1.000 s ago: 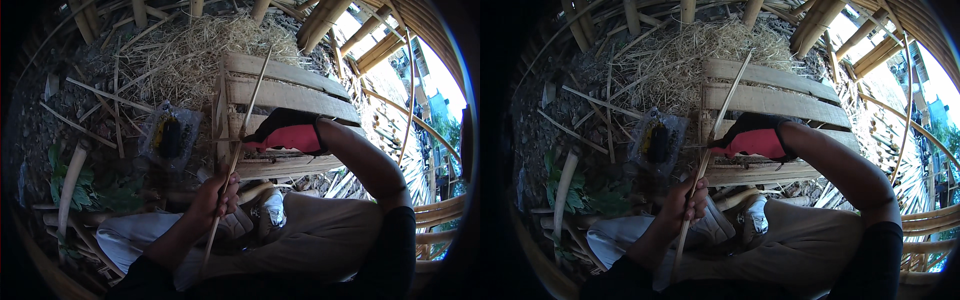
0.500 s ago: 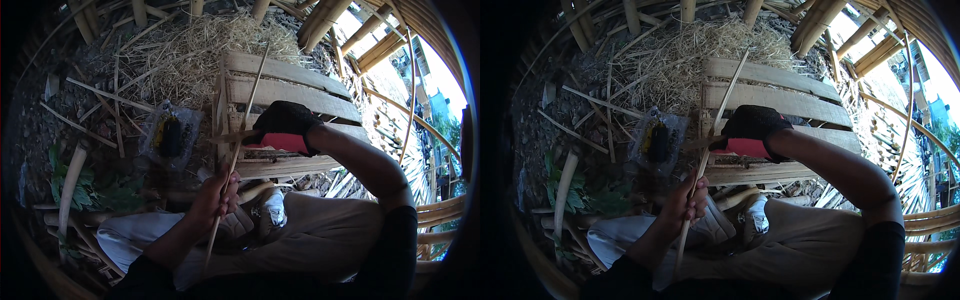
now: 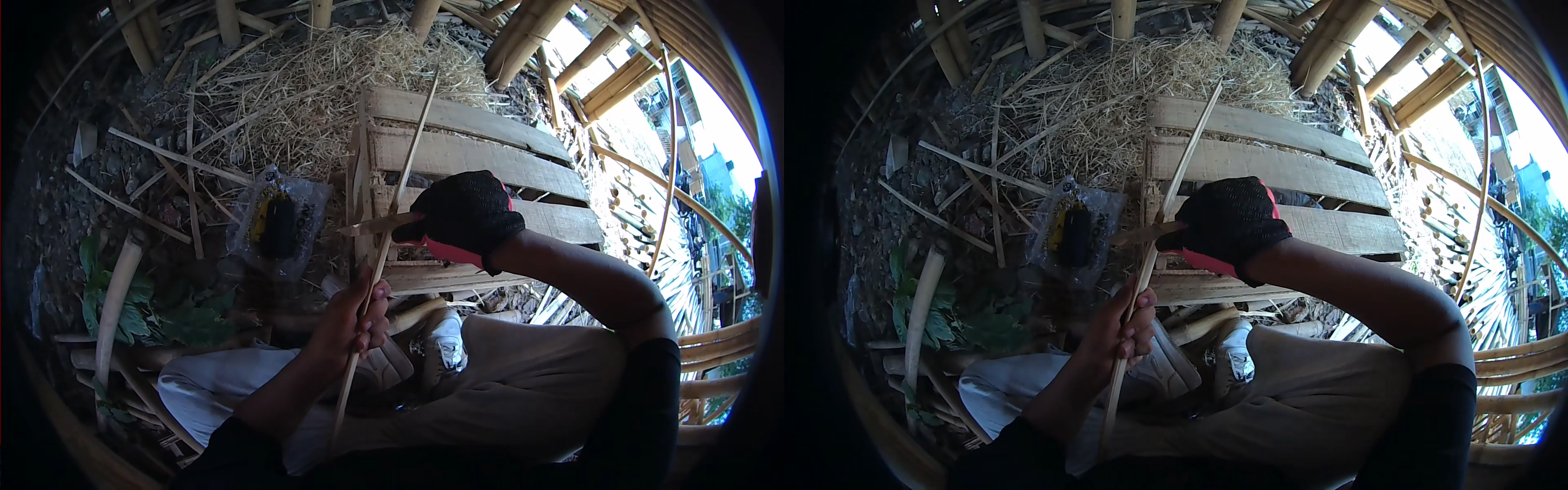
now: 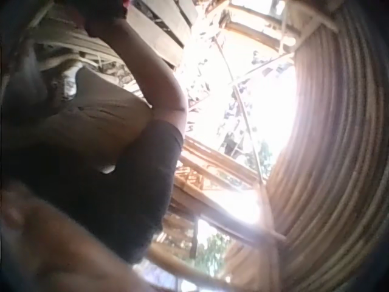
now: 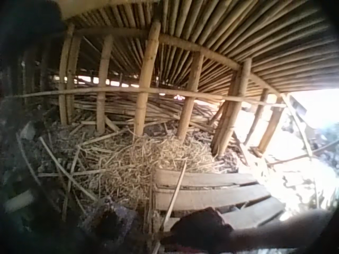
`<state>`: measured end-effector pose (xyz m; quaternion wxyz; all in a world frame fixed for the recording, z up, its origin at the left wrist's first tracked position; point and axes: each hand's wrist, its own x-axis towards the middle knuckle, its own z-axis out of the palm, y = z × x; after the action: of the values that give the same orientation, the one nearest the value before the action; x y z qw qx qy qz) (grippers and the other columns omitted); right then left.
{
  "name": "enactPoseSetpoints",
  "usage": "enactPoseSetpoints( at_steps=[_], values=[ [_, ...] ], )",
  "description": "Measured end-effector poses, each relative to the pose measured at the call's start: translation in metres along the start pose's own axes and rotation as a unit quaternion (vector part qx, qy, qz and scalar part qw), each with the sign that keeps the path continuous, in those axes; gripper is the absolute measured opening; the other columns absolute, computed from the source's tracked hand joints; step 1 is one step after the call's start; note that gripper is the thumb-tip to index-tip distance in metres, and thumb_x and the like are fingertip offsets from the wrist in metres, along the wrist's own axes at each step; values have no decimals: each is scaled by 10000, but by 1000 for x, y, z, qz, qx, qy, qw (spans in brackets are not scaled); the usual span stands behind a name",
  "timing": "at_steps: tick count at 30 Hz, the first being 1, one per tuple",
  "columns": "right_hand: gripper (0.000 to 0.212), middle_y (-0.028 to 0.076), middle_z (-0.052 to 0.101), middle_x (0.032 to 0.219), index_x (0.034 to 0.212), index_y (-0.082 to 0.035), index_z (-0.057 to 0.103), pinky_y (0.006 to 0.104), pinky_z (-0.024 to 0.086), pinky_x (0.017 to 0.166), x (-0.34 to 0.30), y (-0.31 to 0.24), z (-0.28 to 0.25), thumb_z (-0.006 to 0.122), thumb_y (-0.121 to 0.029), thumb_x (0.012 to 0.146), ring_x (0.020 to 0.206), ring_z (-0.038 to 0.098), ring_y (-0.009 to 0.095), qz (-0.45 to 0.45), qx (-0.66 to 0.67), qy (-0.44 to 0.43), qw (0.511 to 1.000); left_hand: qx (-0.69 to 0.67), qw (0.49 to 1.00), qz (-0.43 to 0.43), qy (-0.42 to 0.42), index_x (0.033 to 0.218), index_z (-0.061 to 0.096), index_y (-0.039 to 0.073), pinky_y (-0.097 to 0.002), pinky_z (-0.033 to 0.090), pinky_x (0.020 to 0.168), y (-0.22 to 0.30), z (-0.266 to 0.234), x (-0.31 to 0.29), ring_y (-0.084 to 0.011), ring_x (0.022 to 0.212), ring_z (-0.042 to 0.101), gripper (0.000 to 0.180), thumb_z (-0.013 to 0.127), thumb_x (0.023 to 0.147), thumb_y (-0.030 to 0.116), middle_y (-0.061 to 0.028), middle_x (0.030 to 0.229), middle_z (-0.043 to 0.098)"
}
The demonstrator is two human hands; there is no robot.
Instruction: The person sits on the ground and uses a knife to shave and smooth a long bamboo stick. They hold the stick with the left hand and repeatedly draw the knife along its length with the right hand, rotating the stick to work different sides.
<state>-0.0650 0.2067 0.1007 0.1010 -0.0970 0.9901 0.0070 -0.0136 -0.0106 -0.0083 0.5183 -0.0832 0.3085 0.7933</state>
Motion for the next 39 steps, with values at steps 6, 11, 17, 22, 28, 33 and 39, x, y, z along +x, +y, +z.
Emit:
enactPoseSetpoints(
  at_steps=[6, 11, 17, 22, 28, 33, 39],
  values=[
    [342, 21, 638, 719, 957, -125, 783, 341, 519, 612, 27, 35, -1, 604, -416, 957, 616, 626, 170, 116, 306, -388, 862, 24, 1000, 11, -8, 931, 472, 151, -232, 297, 399, -2, 3, 2, -60, 355, 331, 441, 436, 1062, 571, 63, 529, 351],
    [278, -35, 553, 706, 1048, -108, 785, 286, 424, 519, 37, 33, -15, 621, -306, 942, 580, 538, 102, 68, 344, -467, 812, 16, 1000, 0, 8, 921, 472, 147, -231, 290, 401, 0, 5, -3, -63, 354, 322, 446, 438, 1062, 569, 60, 529, 350],
    [240, -46, 555, 688, 1015, -123, 803, 291, 382, 508, 32, 35, 3, 644, -278, 924, 564, 484, 94, 63, 367, -398, 839, 16, 1000, 6, 1, 915, 472, 148, -233, 278, 380, -2, 4, -1, -60, 346, 311, 456, 425, 1064, 577, 61, 521, 343],
    [320, 10, 664, 747, 985, -115, 807, 336, 470, 563, 27, 31, 15, 650, -389, 931, 616, 593, 143, 1, 258, -300, 918, 7, 1000, 0, 0, 919, 470, 151, -231, 276, 364, -2, 3, 0, -56, 339, 306, 471, 411, 1061, 596, 63, 511, 332],
    [390, 39, 697, 797, 990, -108, 803, 349, 500, 606, 27, 18, 12, 649, -460, 925, 668, 641, 163, 3, 156, -267, 951, 9, 1000, 6, 2, 920, 470, 165, -227, 279, 358, -2, 0, 2, -47, 343, 304, 469, 400, 1060, 607, 73, 511, 326],
    [451, 64, 724, 838, 994, -101, 800, 360, 524, 641, 25, 8, 8, 648, -519, 920, 712, 681, 180, 22, 99, -223, 970, 12, 1000, 4, -4, 915, 466, 177, -228, 277, 349, 0, 0, 2, -41, 347, 301, 464, 389, 1061, 611, 81, 513, 321],
    [505, 86, 712, 837, 984, -100, 794, 345, 538, 691, 9, -2, -5, 644, -576, 907, 765, 689, 177, 10, 40, -132, 990, 15, 1000, -5, -13, 916, 463, 181, -229, 279, 349, 2, 1, 3, -39, 349, 304, 460, 387, 1062, 611, 81, 517, 326]
  ],
)
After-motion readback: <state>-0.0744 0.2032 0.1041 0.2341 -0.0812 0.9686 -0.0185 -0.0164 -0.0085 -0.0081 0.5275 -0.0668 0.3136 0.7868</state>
